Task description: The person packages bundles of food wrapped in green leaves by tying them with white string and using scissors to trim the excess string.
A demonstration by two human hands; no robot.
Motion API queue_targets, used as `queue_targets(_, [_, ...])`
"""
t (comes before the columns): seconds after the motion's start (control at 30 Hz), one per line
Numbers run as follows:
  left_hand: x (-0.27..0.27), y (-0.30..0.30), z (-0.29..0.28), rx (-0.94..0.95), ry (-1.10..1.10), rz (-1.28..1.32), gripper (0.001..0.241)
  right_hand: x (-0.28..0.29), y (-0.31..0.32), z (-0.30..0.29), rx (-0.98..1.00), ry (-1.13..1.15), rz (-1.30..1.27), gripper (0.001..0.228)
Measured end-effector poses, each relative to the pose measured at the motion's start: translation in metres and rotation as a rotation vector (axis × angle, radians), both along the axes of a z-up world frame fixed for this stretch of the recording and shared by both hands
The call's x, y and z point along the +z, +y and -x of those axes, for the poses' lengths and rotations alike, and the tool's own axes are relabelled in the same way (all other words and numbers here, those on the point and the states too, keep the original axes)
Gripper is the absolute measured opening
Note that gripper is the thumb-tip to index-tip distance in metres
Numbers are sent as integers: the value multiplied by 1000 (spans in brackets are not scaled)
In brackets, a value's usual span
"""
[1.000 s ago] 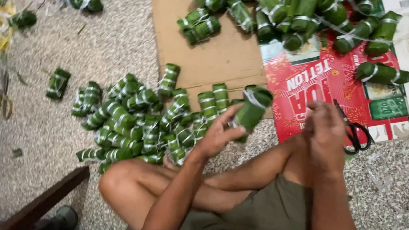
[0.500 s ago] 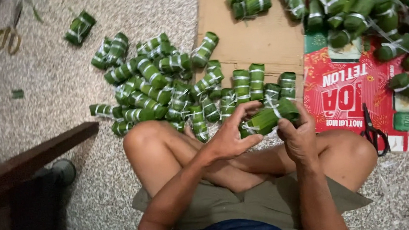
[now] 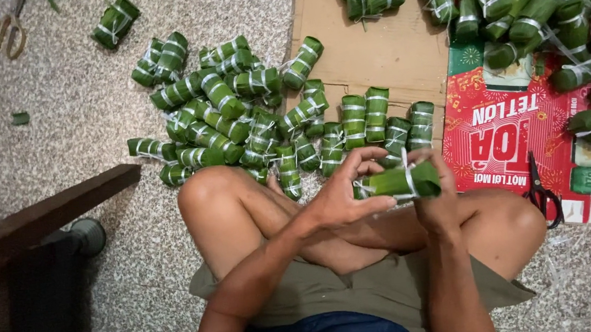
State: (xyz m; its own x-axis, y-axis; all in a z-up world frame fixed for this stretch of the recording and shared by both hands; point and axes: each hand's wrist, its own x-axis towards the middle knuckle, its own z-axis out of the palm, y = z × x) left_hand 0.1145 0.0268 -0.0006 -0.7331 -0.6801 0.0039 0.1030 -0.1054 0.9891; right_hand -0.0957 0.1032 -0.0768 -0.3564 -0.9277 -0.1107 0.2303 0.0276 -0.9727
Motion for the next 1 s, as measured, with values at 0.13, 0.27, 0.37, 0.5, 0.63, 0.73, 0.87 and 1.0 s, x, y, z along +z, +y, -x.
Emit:
queue_targets(0.13, [-9,0,2,-34,33,-70,94,-6,7,2,264,280,60,41])
queue_targets(0.27, [5,0,-2,-7,-29,-34,82,-7,13,6,254,329,153,35])
queue_targets(0.37, [11,-4,-3,-11,-27,-61,76,-42,23,28,680,1219,159,30])
queue_targets(0.5, [2,-3,-3,0,-22,-36,63,-11,6,-3,277,695,244,14])
queue_targets(0.63, [4,-6,-3,22,-70,-56,58,30,-8,-11,291,782,242,15])
queue_targets(0.73, [18,-9,-13,60,-151,-160,61,-19,22,8,354,830,118,28])
queue_targets(0.87, [31,-17,-14,190,-151,-23,61,79,30,-19,434,877,-2,16])
queue_targets(1.0, [29,-21,-7,210,-481,70,66,96,61,-12,537,1113,-42,22])
